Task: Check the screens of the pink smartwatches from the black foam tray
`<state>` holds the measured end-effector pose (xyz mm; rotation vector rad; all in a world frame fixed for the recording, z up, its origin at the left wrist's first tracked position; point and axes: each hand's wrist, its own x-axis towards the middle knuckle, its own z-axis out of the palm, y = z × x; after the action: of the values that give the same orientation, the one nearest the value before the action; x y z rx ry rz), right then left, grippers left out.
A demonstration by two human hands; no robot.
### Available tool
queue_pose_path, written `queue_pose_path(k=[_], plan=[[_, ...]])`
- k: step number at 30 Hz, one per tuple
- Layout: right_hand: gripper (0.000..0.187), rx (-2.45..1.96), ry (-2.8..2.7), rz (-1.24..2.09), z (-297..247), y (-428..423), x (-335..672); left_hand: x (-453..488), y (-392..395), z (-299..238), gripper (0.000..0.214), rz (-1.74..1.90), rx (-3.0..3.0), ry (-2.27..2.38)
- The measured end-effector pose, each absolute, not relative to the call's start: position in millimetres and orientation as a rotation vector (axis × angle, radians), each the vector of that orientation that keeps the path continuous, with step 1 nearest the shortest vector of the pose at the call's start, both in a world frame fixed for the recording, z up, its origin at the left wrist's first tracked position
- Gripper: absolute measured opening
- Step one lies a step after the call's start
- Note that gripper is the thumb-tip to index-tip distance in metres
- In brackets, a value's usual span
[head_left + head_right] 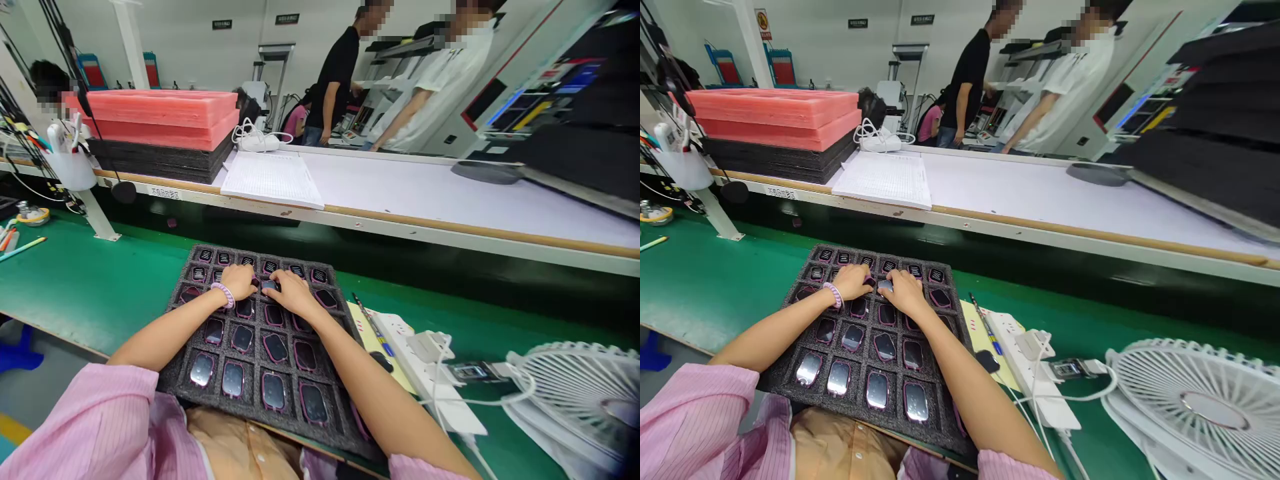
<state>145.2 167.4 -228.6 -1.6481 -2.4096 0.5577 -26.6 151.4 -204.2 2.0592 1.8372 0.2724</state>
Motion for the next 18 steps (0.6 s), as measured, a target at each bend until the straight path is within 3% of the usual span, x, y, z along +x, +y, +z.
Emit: queue_pose_path(k=[4, 8, 11, 14, 18], plan=[[0.029, -1.408, -2.247, 0.829, -234.5, 173.8, 146.5, -30.4, 152.2, -173.9, 0.017, 0.554, 1.99, 1.673], [0.016, -1.191, -2.032, 1.061, -209.4, 192.0, 149.5, -36.5, 166.9, -126.1, 0.016, 0.92, 1.779, 1.399], [0.035, -0.974, -1.749, 1.289, -174.6, 204.1, 147.9, -39.3, 173.4, -101.5, 0.025, 1.267, 1.303, 1.017], [0.052, -0.662, -1.292, 1.563, -149.9, 206.3, 142.0, -37.4, 172.3, -99.4, 0.032, 1.386, 1.081, 0.939], [0.045, -0.595, -1.093, 1.71, -148.2, 200.4, 137.9, -33.1, 169.4, -117.8, 0.032, 1.377, 1.079, 0.966]])
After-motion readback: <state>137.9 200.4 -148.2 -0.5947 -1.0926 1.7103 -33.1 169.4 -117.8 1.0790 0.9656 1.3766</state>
